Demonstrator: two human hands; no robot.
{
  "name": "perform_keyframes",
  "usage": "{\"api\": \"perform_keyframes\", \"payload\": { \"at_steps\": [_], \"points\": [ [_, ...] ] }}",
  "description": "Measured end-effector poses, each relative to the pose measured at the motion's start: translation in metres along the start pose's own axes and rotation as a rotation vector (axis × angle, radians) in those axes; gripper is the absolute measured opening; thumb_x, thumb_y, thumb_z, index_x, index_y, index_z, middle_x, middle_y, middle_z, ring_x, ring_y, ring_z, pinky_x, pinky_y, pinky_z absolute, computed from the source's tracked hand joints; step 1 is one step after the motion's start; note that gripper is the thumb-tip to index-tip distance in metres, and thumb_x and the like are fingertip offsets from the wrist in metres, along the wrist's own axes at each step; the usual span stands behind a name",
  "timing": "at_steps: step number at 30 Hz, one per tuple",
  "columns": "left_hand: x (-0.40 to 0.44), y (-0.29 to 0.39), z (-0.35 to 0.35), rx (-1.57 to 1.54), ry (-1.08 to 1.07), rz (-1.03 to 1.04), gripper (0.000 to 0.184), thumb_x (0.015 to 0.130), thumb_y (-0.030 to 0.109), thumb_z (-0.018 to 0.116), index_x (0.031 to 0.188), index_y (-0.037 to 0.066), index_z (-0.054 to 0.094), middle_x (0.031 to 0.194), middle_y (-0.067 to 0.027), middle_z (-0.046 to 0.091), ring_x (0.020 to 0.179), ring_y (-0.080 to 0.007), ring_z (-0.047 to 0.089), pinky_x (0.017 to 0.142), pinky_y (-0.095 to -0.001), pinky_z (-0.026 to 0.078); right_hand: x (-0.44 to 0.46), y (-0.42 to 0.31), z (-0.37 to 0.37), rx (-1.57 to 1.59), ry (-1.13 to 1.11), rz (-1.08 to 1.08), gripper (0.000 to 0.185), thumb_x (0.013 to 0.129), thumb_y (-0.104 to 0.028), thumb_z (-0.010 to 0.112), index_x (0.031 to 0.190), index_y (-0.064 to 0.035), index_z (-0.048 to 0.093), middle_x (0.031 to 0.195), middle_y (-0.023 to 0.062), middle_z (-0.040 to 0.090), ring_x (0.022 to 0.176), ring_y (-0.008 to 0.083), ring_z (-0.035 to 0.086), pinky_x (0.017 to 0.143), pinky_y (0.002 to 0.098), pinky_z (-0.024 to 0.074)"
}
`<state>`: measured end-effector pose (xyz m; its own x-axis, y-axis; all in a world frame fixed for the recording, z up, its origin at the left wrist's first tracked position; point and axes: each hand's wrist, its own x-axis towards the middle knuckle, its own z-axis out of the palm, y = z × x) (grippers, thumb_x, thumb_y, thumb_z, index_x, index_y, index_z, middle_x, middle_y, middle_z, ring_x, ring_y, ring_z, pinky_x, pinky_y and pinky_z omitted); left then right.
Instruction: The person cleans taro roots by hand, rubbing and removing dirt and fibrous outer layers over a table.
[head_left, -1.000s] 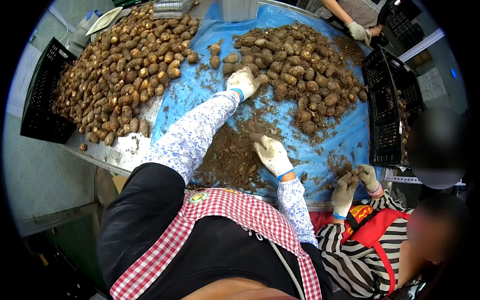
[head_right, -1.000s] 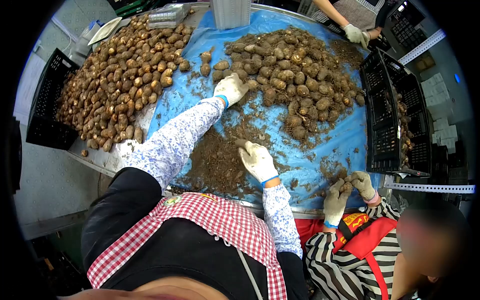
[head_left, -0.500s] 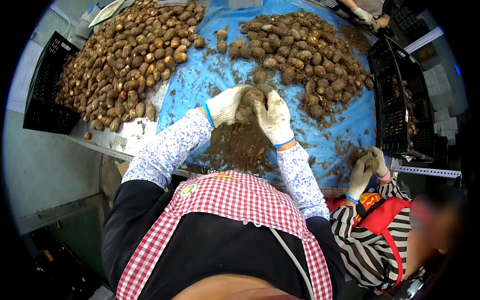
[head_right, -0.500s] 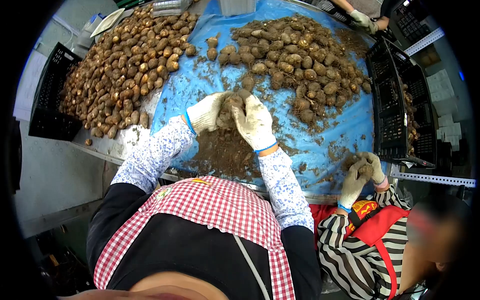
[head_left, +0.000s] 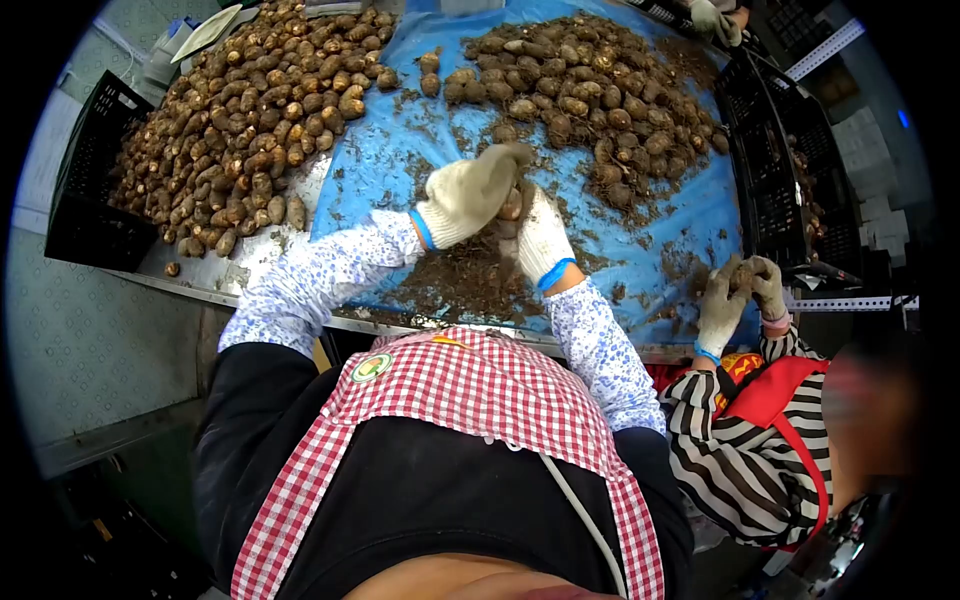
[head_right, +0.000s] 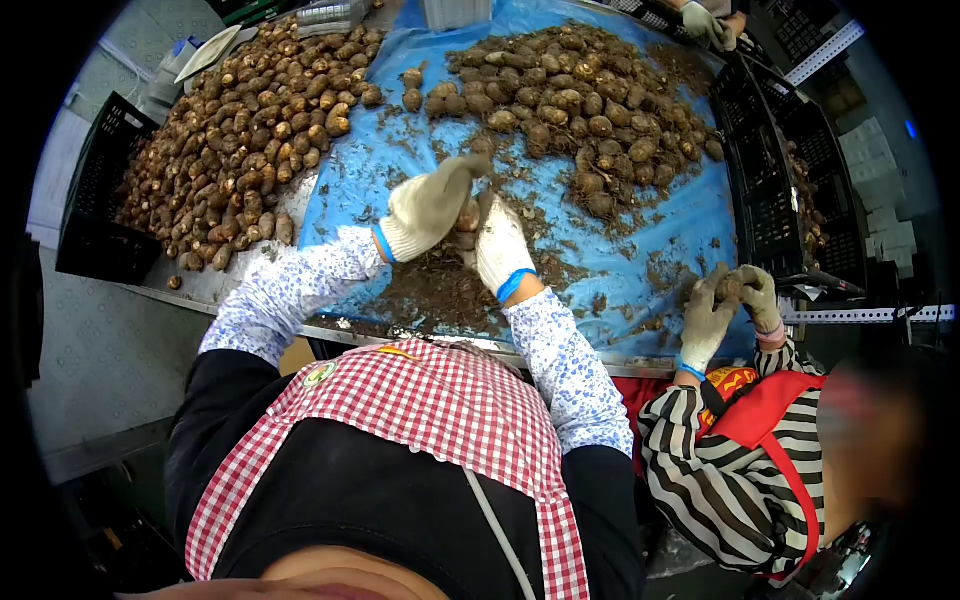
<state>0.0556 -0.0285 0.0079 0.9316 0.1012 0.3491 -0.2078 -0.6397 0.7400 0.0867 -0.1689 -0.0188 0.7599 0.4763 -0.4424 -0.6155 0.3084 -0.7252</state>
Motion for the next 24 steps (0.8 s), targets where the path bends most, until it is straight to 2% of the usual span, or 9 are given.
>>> {"api": "perform_keyframes", "payload": {
  "at_steps": [2, 5, 7, 8, 9, 12, 15, 18, 24],
  "points": [
    [-0.016, -0.044, 0.036, 0.096, 0.054, -0.005, 0.029, 0.098, 0.026, 0.054, 0.118, 0.005, 0.056, 0.076, -0.0061, 0.066, 0.048, -0.0141, 0.057, 0.042, -0.031, 0.048, 0.004, -0.006, 0.007, -0.998, 0.247, -0.577, 0.03, 0.101, -0.033, 0.047, 0.106, -0.0044, 0.054, 0.071, 0.0109, 0.064, 0.054, 0.0259, 0.06, 0.051, 0.0393, 0.0513],
    [-0.012, -0.004, 0.023, -0.916, -0.199, -1.101, 0.043, 0.099, 0.039, 0.043, 0.122, 0.004, 0.053, 0.106, -0.0152, 0.062, 0.096, -0.0226, 0.055, 0.084, -0.0348, 0.044, -0.015, -0.016, 0.019, -1.782, 0.305, -0.877, 0.027, 0.097, -0.029, 0.049, 0.1, -0.002, 0.051, 0.056, 0.014, 0.063, 0.049, 0.0352, 0.063, 0.047, 0.0441, 0.0522],
    [-0.022, -0.01, 0.033, -0.758, -0.167, -0.937, 0.049, 0.102, 0.041, 0.035, 0.125, 0.002, 0.052, 0.118, -0.0196, 0.06, 0.112, -0.026, 0.056, 0.095, -0.0351, 0.045, -0.024, -0.019, 0.022, -1.891, 0.221, -0.959, 0.029, 0.096, -0.031, 0.049, 0.101, -0.0016, 0.051, 0.057, 0.0146, 0.064, 0.049, 0.0332, 0.064, 0.048, 0.0424, 0.0531],
    [-0.021, -0.022, 0.034, -0.232, -0.348, -0.644, 0.046, 0.104, 0.03, 0.031, 0.131, -0.002, 0.048, 0.127, -0.023, 0.057, 0.117, -0.0262, 0.055, 0.096, -0.0327, 0.047, -0.027, -0.021, 0.025, -1.92, 0.183, -0.554, 0.026, 0.097, -0.026, 0.048, 0.102, -0.001, 0.054, 0.065, 0.014, 0.066, 0.055, 0.0288, 0.066, 0.051, 0.0393, 0.0542],
    [-0.032, -0.027, 0.035, -0.143, -0.241, -0.432, 0.045, 0.105, 0.03, 0.032, 0.132, -0.002, 0.049, 0.127, -0.0227, 0.057, 0.118, -0.0267, 0.055, 0.097, -0.0327, 0.047, 0.009, 0.01, -0.016, -2.207, 0.155, -0.993, 0.024, 0.099, -0.025, 0.047, 0.103, -0.0034, 0.057, 0.077, 0.0135, 0.066, 0.058, 0.0222, 0.064, 0.054, 0.0371, 0.0544],
    [-0.035, -0.021, 0.027, -0.197, 0.049, -0.108, 0.043, 0.105, 0.029, 0.033, 0.132, 0.0, 0.051, 0.126, -0.021, 0.057, 0.119, -0.0271, 0.056, 0.1, -0.034, 0.047, -0.021, -0.011, 0.015, -0.285, 0.058, -0.108, 0.027, 0.103, -0.029, 0.045, 0.104, -0.0074, 0.061, 0.077, 0.0054, 0.058, 0.055, 0.0121, 0.054, 0.047, 0.0277, 0.0466],
    [-0.017, 0.021, 0.007, -0.852, 0.191, -0.491, 0.042, 0.105, 0.033, 0.033, 0.126, 0.005, 0.058, 0.118, -0.0175, 0.061, 0.11, -0.0246, 0.059, 0.096, -0.0366, 0.05, -0.021, 0.001, 0.03, 0.178, 0.1, -0.074, 0.029, 0.104, -0.029, 0.042, 0.108, -0.0066, 0.061, 0.076, 0.0029, 0.057, 0.053, 0.0111, 0.052, 0.045, 0.0257, 0.0432],
    [-0.018, 0.034, -0.011, -1.206, 0.25, -1.014, 0.042, 0.105, 0.034, 0.033, 0.12, 0.007, 0.061, 0.105, -0.0129, 0.063, 0.078, -0.0168, 0.064, 0.072, -0.0305, 0.058, -0.035, -0.015, 0.025, -0.664, 0.05, -0.435, 0.033, 0.104, -0.025, 0.043, 0.123, -0.0006, 0.052, 0.09, 0.0127, 0.063, 0.067, 0.0151, 0.062, 0.053, 0.0281, 0.0525],
    [-0.043, -0.005, 0.015, -0.789, 0.256, -0.465, 0.04, 0.104, 0.034, 0.038, 0.117, 0.004, 0.06, 0.109, -0.0112, 0.065, 0.083, -0.019, 0.067, 0.071, -0.0333, 0.059, -0.036, -0.009, -0.005, -0.994, -0.12, -0.453, 0.034, 0.101, -0.029, 0.054, 0.118, 0.0009, 0.056, 0.092, 0.0141, 0.067, 0.079, 0.0171, 0.066, 0.061, 0.0286, 0.0532]
  ]
}}
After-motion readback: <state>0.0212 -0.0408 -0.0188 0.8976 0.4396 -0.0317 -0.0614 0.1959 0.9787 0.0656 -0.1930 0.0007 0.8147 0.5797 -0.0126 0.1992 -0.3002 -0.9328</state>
